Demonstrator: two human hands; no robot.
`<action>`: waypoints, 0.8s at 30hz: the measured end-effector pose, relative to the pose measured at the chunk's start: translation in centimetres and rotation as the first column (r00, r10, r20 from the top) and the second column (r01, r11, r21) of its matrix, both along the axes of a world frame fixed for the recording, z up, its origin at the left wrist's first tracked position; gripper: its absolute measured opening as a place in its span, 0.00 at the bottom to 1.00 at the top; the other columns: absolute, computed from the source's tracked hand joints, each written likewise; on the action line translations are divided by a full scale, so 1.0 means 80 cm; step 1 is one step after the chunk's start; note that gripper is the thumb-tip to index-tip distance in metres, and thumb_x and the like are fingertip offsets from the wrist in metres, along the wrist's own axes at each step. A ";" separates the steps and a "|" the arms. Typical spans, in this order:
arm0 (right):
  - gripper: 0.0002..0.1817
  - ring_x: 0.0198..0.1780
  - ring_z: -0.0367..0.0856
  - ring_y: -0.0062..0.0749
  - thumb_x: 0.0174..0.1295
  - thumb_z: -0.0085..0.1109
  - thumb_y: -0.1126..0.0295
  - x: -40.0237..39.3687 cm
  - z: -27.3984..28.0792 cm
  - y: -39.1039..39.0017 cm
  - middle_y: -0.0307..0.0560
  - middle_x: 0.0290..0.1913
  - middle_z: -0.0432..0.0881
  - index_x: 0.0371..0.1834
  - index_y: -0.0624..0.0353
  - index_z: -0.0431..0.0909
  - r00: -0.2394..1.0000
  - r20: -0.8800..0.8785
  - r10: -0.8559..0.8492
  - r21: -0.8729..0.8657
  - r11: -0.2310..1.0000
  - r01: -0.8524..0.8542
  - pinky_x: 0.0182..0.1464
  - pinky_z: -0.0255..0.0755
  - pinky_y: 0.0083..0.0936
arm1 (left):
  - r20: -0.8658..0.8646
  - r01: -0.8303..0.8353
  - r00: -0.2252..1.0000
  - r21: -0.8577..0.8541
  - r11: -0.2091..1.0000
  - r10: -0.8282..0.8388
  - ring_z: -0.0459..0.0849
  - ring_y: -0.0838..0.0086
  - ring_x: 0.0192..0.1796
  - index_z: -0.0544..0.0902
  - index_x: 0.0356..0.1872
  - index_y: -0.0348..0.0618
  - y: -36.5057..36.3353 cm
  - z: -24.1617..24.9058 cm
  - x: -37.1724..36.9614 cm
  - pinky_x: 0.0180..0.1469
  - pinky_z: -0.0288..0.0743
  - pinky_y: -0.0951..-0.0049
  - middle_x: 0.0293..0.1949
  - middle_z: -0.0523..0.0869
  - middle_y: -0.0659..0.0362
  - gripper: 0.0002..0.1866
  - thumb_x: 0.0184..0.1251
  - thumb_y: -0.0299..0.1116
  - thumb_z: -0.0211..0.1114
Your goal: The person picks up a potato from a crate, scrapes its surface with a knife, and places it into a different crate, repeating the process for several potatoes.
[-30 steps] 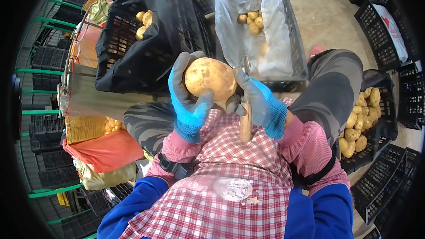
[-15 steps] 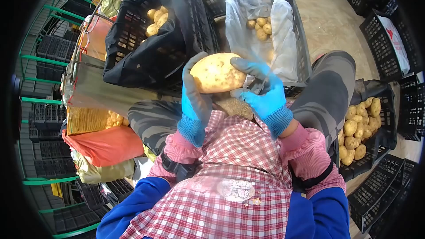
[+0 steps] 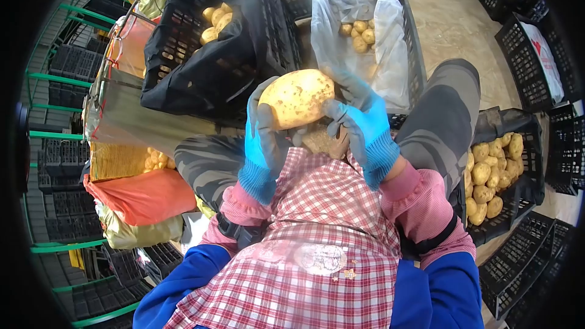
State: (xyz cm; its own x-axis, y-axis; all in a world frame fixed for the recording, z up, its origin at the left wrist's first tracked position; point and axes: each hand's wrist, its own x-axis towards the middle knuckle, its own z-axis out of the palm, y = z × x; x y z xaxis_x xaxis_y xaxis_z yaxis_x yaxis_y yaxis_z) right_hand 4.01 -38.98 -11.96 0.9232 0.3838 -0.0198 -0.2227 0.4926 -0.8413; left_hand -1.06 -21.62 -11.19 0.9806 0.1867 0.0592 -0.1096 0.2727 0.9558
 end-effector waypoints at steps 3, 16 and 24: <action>0.35 0.41 0.81 0.19 0.62 0.70 0.66 -0.001 -0.004 0.001 0.51 0.63 0.79 0.72 0.64 0.68 1.000 0.000 -0.017 0.014 1.000 0.017 0.32 0.76 0.14 | -0.008 -0.003 1.000 -0.048 0.999 0.003 0.82 0.63 0.60 0.62 0.70 0.40 -0.001 0.004 -0.001 0.59 0.82 0.63 0.63 0.75 0.48 0.41 0.69 0.60 0.63; 0.34 0.38 0.80 0.19 0.63 0.70 0.65 -0.018 -0.009 0.013 0.49 0.57 0.81 0.71 0.65 0.69 0.994 0.025 -0.104 -0.015 0.994 0.104 0.29 0.75 0.14 | 0.053 -0.165 0.986 0.191 0.968 0.158 0.83 0.68 0.51 0.67 0.66 0.41 -0.008 0.018 -0.003 0.47 0.84 0.68 0.55 0.77 0.51 0.35 0.59 0.32 0.74; 0.30 0.35 0.80 0.19 0.64 0.69 0.69 -0.030 -0.007 0.023 0.47 0.51 0.83 0.68 0.66 0.72 0.988 0.031 -0.148 -0.034 0.988 0.149 0.29 0.75 0.14 | -0.138 -0.211 0.966 0.061 0.976 0.218 0.82 0.78 0.33 0.74 0.58 0.39 0.005 0.030 0.005 0.30 0.75 0.78 0.44 0.83 0.55 0.20 0.74 0.42 0.59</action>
